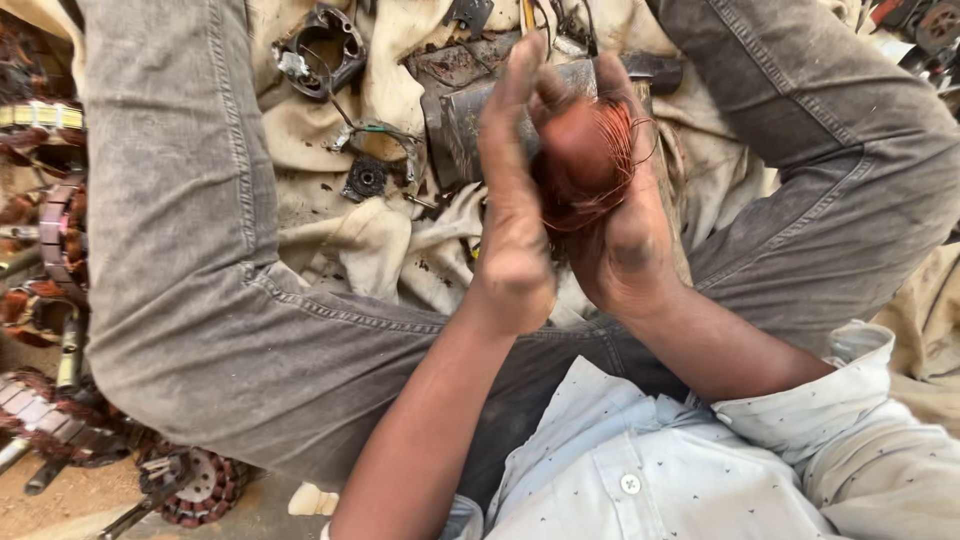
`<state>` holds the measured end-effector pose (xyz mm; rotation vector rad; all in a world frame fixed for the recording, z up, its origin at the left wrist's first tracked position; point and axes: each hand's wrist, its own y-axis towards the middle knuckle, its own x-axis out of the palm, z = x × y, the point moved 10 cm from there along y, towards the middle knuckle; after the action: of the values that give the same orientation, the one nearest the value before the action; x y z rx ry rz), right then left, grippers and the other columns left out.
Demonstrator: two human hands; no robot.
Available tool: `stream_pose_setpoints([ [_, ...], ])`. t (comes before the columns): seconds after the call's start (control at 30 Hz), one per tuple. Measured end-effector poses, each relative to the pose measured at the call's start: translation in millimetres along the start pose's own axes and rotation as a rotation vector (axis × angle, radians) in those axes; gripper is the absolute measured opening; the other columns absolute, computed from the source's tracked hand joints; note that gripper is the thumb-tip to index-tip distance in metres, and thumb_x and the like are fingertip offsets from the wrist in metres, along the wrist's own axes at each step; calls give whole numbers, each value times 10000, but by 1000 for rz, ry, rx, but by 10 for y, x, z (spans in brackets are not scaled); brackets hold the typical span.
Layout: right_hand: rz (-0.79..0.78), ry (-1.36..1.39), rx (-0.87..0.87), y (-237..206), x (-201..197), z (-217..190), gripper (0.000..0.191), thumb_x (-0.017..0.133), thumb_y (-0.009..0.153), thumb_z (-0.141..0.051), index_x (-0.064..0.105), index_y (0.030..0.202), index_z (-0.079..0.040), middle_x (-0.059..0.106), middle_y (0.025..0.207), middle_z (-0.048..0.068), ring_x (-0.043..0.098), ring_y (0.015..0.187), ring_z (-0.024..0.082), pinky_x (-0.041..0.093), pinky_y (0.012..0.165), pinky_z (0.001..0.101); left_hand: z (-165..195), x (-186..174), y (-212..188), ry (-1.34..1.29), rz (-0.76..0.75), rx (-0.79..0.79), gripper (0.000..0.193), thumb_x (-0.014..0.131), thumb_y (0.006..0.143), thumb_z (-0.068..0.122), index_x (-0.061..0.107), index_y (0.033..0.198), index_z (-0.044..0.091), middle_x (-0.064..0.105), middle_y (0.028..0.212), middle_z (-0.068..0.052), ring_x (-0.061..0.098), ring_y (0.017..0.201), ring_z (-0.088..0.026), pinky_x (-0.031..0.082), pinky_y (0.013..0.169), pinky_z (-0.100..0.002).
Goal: The person sits on the ground among scrap electric motors and dismantles them. They hammer motor housings, pull copper wire windings out by hand, gather the wire into a coil, and use pliers to pry and cut parts from a motor stator.
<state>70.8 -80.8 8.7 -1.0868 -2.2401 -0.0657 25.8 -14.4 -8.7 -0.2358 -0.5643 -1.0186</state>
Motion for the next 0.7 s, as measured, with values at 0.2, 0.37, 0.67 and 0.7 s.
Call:
stream_pose_setpoints([
  [0.2,56,-363,-142,-89,-352,-65,783,924,898,-258,417,1449,-31,543,1355,85,534,1288,182,418,1180,352,-75,74,-44,495,-140,93,1145,-168,730,894,106,1681,319,24,1739,91,8,1639,-100,-43,1369,-317],
  [0.37,-18,-331,-137,-39,-590,-235,574,868,948,-161,484,1365,-68,593,1218,60,598,1157,175,473,1067,372,11,-213,4,622,-96,69,997,-165,846,835,195,1648,363,89,1727,89,77,1642,-109,33,1392,-339],
  [0.67,-17,-186,-220,242,-1085,-866,351,770,988,-72,557,1257,-144,630,1055,28,672,1013,185,555,917,436,109,-1109,185,19,170,-156,884,389,1129,742,328,1669,44,574,1384,-143,588,1130,-200,440,975,-321],
  [0.7,-2,-171,-190,230,-1143,-843,299,754,1015,-101,564,1244,-127,618,1015,38,656,955,179,535,873,420,121,-1104,214,15,174,-153,861,413,1139,722,342,1658,39,602,1349,-137,599,1102,-192,447,955,-312],
])
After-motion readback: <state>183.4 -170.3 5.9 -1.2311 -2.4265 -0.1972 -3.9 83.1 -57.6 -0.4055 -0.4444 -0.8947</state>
